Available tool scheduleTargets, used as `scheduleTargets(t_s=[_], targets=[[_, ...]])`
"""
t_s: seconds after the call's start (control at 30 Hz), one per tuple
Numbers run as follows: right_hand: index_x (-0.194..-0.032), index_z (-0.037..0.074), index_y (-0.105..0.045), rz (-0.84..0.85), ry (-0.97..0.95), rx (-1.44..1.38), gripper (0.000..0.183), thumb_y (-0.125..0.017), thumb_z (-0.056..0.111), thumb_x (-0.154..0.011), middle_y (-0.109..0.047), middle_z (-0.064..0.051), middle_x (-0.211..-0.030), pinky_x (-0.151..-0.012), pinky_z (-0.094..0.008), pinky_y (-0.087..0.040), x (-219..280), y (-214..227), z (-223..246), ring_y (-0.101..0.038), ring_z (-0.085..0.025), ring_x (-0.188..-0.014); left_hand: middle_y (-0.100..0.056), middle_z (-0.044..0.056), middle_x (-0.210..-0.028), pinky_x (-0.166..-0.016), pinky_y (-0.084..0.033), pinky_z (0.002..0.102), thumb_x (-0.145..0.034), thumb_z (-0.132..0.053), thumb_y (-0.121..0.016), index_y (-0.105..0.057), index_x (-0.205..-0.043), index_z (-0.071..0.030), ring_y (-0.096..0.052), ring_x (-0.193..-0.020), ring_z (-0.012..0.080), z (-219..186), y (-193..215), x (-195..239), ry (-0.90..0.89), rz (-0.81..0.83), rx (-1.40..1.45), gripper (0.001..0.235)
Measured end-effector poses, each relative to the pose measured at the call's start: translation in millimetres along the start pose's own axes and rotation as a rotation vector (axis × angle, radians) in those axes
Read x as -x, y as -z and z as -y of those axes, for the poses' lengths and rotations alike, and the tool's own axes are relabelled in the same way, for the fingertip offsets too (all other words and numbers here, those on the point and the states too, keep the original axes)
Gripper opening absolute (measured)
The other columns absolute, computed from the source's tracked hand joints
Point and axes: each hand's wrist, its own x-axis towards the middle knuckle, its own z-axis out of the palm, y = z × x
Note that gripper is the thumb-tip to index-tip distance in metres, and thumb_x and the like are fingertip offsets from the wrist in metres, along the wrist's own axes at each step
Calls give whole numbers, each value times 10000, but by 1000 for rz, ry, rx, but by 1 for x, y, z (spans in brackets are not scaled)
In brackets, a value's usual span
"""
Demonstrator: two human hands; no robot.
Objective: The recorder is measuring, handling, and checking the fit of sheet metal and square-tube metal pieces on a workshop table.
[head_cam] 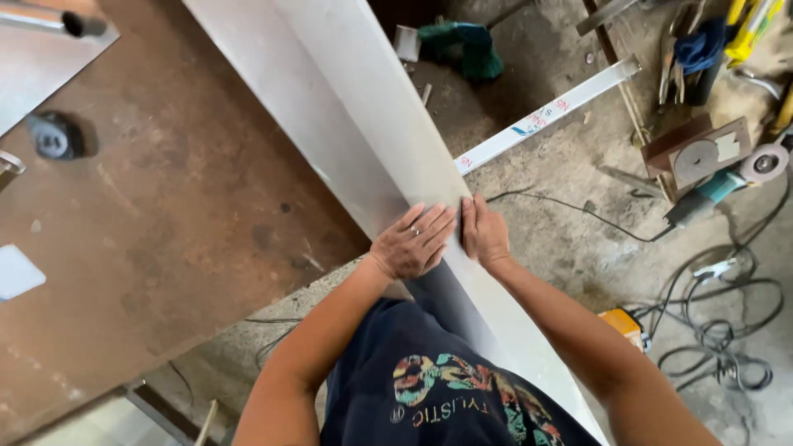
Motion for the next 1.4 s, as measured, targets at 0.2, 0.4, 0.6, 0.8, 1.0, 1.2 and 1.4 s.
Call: scheduleTargets(t_s=[0.2,0.4,0.6,0.8,1.0,1.2,1.4], targets=[[-1173,134,-573,-72,3,102,462,-325,505,-1054,-683,-307,-912,-744,-632,-467,7,11,12,-631,-544,-838,-567,128,-1486,-1228,-260,489,-976,-296,-596,-640,-1359,-29,-477,-1435,281,0,-12,8,-62,11,-19,469],[-1241,126,-582,-125,-82,181,482,-326,509,-1099,-709,-272,-1008,-827,-662,-456,6,20,44,-645,-528,-925,-534,84,-1526,-1254,-260,473,-1027,-256,-591,-652,-1387,-151,-437,-1460,273,96,13,-16,-56,11,-148,380],[-1302,141,-626,-357,161,169,488,-366,486,-1076,-700,-240,-1119,-881,-625,-437,-87,20,119,-638,-479,-1021,-511,44,-1581,-1300,-211,472,-1080,-245,-583,-620,-1445,-157,-389,-1511,256,125,23,-32,29,-111,-149,377],[-1135,90,-648,-126,-3,37,552,-335,538,-1059,-716,-227,-1049,-812,-554,-486,-105,32,165,-647,-470,-978,-477,120,-1600,-1290,-211,464,-1048,-340,-591,-559,-1492,-18,-364,-1526,287,152,48,-40,-5,17,0,549],[-1125,60,-679,-227,171,-52,558,-365,518,-1057,-708,-270,-1044,-830,-545,-494,-112,27,151,-645,-486,-985,-493,163,-1578,-1290,-217,470,-1036,-357,-577,-572,-1462,17,-385,-1517,302,160,48,-44,-65,-23,-15,567],[-1058,83,-703,-2,-121,75,572,-317,503,-1082,-705,-288,-919,-845,-574,-481,-109,33,160,-653,-505,-920,-525,157,-1559,-1284,-251,467,-1030,-331,-578,-598,-1431,24,-445,-1494,287,166,47,-50,-67,-49,24,536],[-1086,90,-700,-93,-15,65,582,-304,515,-1067,-716,-263,-947,-819,-581,-484,-110,29,157,-650,-502,-932,-538,130,-1546,-1280,-253,446,-1006,-338,-602,-616,-1417,3,-449,-1481,269,165,48,-49,-89,-112,3,534]])
